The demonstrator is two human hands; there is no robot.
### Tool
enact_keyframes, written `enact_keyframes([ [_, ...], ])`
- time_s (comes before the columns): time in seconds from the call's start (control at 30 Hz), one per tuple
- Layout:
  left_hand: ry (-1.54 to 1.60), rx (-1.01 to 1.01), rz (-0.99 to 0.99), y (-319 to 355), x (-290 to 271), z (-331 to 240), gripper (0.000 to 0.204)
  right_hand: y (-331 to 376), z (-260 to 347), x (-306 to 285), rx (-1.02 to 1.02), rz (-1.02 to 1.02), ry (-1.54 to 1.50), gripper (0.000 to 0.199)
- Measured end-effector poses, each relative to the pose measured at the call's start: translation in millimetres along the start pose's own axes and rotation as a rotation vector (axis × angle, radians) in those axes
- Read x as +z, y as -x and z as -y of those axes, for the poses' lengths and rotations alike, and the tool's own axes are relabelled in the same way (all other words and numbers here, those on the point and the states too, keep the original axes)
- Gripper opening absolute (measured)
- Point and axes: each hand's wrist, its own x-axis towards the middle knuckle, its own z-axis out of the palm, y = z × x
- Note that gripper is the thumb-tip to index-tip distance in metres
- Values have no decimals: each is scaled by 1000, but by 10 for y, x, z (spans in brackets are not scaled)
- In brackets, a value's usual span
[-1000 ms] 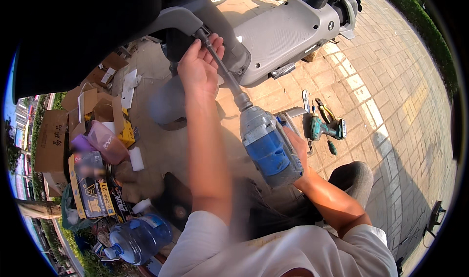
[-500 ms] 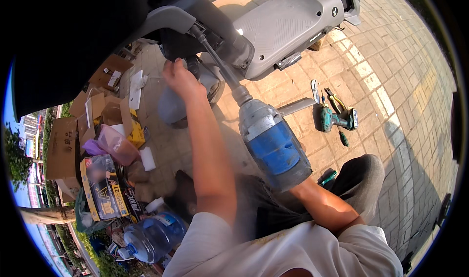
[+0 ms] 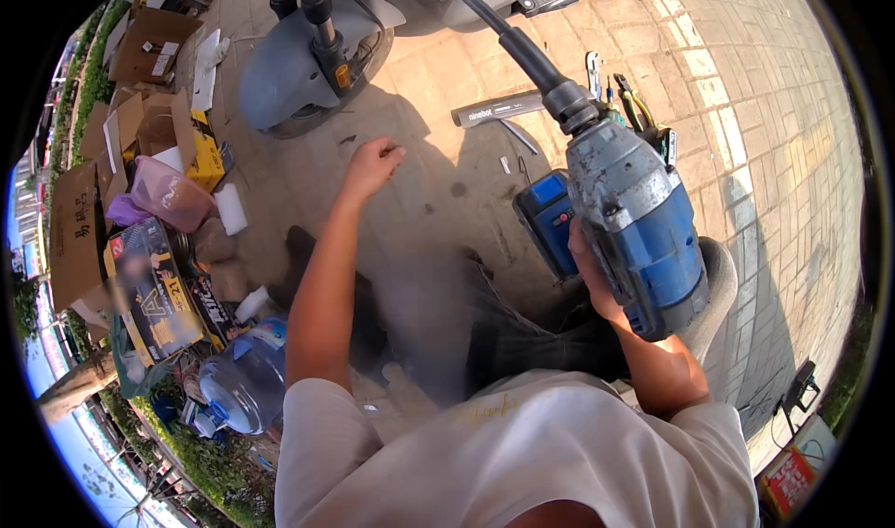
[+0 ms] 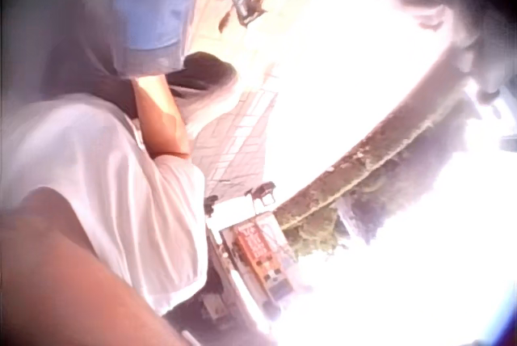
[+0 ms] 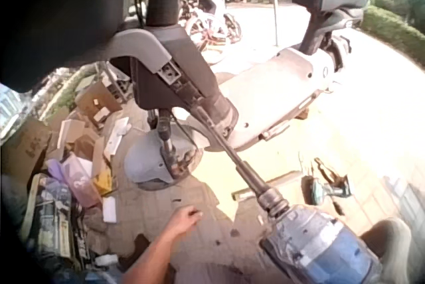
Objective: The person assembles a grey electric scooter using a cordless impact driver and a screwdriver. They attach the front fender, install the handlebar stem, and secure the footboard mat. The person works in a cluttered outdoor area, handling various tools and scooter components.
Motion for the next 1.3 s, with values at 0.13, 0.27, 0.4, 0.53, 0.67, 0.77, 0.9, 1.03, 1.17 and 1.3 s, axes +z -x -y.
enact_keyframes([
  [0.13, -351, 87, 6, 169, 1003, 1438, 31, 174, -157, -239, 170, -44, -15, 10],
  [0.27, -404, 60, -272, 134, 1496, 1584, 31, 417, -403, -312, 415, -136, -175, 14],
  [0.4, -448, -12, -358, -120, 1567, 1752, 29, 490, -434, -298, 476, -87, -261, 8],
  [0.53, -567, -144, -306, -174, 1566, 1759, 27, 704, -654, -248, 409, -14, -271, 32],
  [0.67, -228, 1, -158, -695, 1374, 2028, 22, 633, -467, -232, 417, -57, -265, 29],
  [0.77, 904, -68, -56, -703, 958, 750, 12, 562, -417, -187, 639, -189, -812, 24],
  [0.9, 1203, 383, 122, -114, -27, -1153, 12, 385, -228, -190, 578, -190, -778, 25],
  [1.03, 1268, 580, 225, 27, -364, -1819, 14, 245, -53, -210, -93, -57, -57, 27],
  [1.17, 1247, 606, 292, 114, -295, -2040, 19, 135, 95, -195, -174, -92, -70, 28],
  [1.3, 1343, 561, 247, 97, -184, -2060, 23, 294, -18, -184, 551, -195, -737, 29],
])
